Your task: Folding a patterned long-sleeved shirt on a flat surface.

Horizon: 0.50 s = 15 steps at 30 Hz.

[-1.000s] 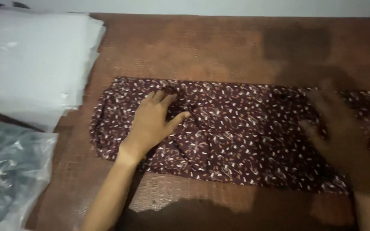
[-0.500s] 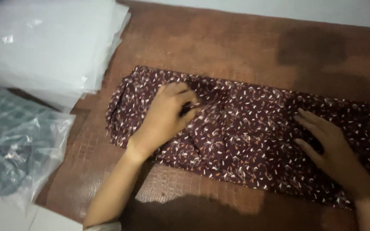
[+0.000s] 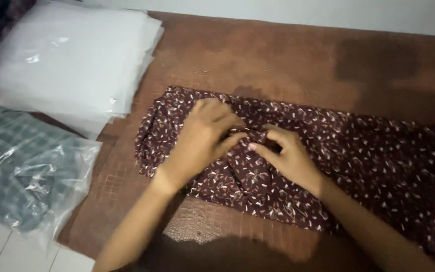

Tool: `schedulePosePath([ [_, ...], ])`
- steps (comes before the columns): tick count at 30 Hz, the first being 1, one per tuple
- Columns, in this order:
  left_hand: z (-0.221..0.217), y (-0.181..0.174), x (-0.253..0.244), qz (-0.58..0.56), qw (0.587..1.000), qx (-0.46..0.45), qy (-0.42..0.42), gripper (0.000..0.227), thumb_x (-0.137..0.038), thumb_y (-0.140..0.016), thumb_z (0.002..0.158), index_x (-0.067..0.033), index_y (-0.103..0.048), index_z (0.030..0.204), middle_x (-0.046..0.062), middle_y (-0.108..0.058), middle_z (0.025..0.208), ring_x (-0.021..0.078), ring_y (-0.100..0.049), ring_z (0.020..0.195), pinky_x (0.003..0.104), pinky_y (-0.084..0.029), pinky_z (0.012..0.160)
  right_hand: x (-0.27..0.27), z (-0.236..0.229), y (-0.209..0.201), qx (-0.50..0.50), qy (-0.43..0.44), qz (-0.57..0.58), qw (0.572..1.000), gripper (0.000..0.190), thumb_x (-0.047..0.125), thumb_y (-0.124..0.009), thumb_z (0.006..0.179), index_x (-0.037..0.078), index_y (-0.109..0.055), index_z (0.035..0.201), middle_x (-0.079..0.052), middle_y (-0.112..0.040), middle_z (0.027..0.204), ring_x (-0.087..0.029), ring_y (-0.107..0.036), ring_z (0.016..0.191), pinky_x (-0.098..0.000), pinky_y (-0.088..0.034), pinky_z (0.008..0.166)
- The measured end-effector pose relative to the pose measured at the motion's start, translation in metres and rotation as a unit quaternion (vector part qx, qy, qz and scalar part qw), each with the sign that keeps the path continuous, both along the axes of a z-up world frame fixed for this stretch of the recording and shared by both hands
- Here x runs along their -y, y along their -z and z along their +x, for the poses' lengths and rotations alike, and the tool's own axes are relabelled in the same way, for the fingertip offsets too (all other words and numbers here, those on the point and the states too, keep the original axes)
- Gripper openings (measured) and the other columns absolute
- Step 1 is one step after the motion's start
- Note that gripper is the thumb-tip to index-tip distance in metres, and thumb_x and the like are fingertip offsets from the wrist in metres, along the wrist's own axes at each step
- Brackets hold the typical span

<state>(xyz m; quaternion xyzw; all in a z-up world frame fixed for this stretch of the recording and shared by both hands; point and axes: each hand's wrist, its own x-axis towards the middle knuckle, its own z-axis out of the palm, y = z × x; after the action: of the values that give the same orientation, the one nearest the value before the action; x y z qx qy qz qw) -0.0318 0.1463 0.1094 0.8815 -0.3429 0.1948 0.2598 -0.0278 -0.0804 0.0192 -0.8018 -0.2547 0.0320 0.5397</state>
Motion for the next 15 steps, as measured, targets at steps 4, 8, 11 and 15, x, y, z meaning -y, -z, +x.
schedulePosePath([
  [4,-0.007,-0.008,-0.029,-0.138,0.979,-0.114,-0.093,0.042,-0.027,-0.08,0.088,-0.0048,-0.068,0.121,0.017,-0.067,0.104,0.0345,-0.063,0.101,0.045,-0.047,0.095,0.007,0.005,0.031,-0.025,0.007,0.053,0.998,0.028,0.001,-0.069,0.092,-0.001,-0.073,0.12,-0.019,-0.077,0.109,-0.036,-0.072,0.104,-0.0507,-0.055,0.092],
  [8,-0.018,0.021,-0.053,-0.19,0.941,-0.242,-0.139,0.051,-0.025,-0.081,0.085,-0.0013,-0.064,0.127,0.023,-0.072,0.094,0.042,-0.07,0.093,0.054,-0.052,0.086,0.008,0.01,0.046,-0.04,0.019,0.061,0.997,0.031,-0.001,-0.065,0.094,-0.003,-0.071,0.124,-0.02,-0.074,0.122,-0.037,-0.068,0.118,-0.0517,-0.052,0.102],
  [11,-0.025,0.023,-0.054,-0.182,0.916,-0.305,-0.185,0.054,-0.024,-0.082,0.081,-0.0005,-0.066,0.127,0.021,-0.075,0.087,0.0371,-0.073,0.084,0.048,-0.055,0.08,0.003,-0.001,0.016,-0.037,0.027,0.066,0.997,0.034,-0.001,-0.065,0.094,-0.003,-0.069,0.127,-0.022,-0.07,0.13,-0.04,-0.062,0.126,-0.0555,-0.047,0.106],
  [15,-0.02,0.016,-0.057,-0.233,0.911,-0.31,-0.139,0.052,-0.009,-0.084,0.076,-0.0047,-0.069,0.126,0.017,-0.072,0.088,0.029,-0.066,0.083,0.043,-0.054,0.079,0.001,0.002,0.013,-0.041,0.028,0.071,0.996,0.032,0.0,-0.065,0.094,-0.004,-0.069,0.125,-0.024,-0.071,0.126,-0.04,-0.064,0.122,-0.0528,-0.052,0.099],
])
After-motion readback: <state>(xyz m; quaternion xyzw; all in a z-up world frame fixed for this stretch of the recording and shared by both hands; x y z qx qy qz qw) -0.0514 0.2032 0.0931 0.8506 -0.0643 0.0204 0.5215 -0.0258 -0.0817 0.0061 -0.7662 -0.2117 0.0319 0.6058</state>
